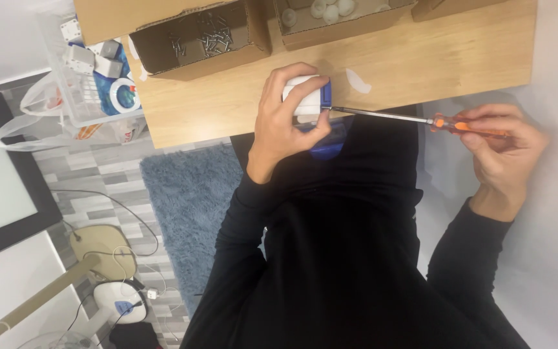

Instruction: The person assembles a blue plastic electrical component by inserting a metal screw and tightening it with a screwdriver. They then attach a white plastic cover to the blue component and secure it by tightening screws with the screwdriver.

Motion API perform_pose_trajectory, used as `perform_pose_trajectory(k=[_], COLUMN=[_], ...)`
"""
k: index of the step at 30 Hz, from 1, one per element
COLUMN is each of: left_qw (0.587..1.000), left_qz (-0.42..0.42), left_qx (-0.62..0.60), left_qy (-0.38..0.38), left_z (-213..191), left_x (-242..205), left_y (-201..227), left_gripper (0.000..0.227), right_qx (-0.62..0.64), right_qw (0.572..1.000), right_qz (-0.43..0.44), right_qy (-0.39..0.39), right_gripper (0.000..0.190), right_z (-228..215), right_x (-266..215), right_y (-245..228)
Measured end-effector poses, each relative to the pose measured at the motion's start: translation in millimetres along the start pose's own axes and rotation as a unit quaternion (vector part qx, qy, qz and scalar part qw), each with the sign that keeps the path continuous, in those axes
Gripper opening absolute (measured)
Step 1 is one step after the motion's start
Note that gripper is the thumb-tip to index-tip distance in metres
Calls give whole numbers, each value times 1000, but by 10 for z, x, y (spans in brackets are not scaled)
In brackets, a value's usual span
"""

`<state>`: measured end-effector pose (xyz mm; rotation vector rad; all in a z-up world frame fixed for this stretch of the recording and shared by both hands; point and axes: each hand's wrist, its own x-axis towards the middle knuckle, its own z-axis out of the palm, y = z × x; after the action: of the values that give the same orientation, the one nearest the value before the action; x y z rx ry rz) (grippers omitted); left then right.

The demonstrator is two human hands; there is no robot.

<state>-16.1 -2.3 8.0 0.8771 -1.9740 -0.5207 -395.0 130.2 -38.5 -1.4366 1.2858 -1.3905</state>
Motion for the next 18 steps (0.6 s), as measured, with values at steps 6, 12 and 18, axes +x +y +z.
perform_pose_trajectory(k=[6, 12, 18], left_qw=[999, 992, 987], left_qz=[35, 113, 93], left_qx=[26, 44, 108], left_qy=[9, 32, 78], left_z=[-31, -36, -599], left_x=[50, 14, 181], left_y=[64, -134, -181], left_gripper=[22, 21, 21], right_qx=[15, 65, 103], right_qw=[999, 996, 994], right_qz=[-48, -61, -28], right_qy=[-10, -5, 36], right_gripper=[13, 13, 20], right_z=[0, 29, -23], right_x=[94, 135, 95], right_y=[-128, -132, 13])
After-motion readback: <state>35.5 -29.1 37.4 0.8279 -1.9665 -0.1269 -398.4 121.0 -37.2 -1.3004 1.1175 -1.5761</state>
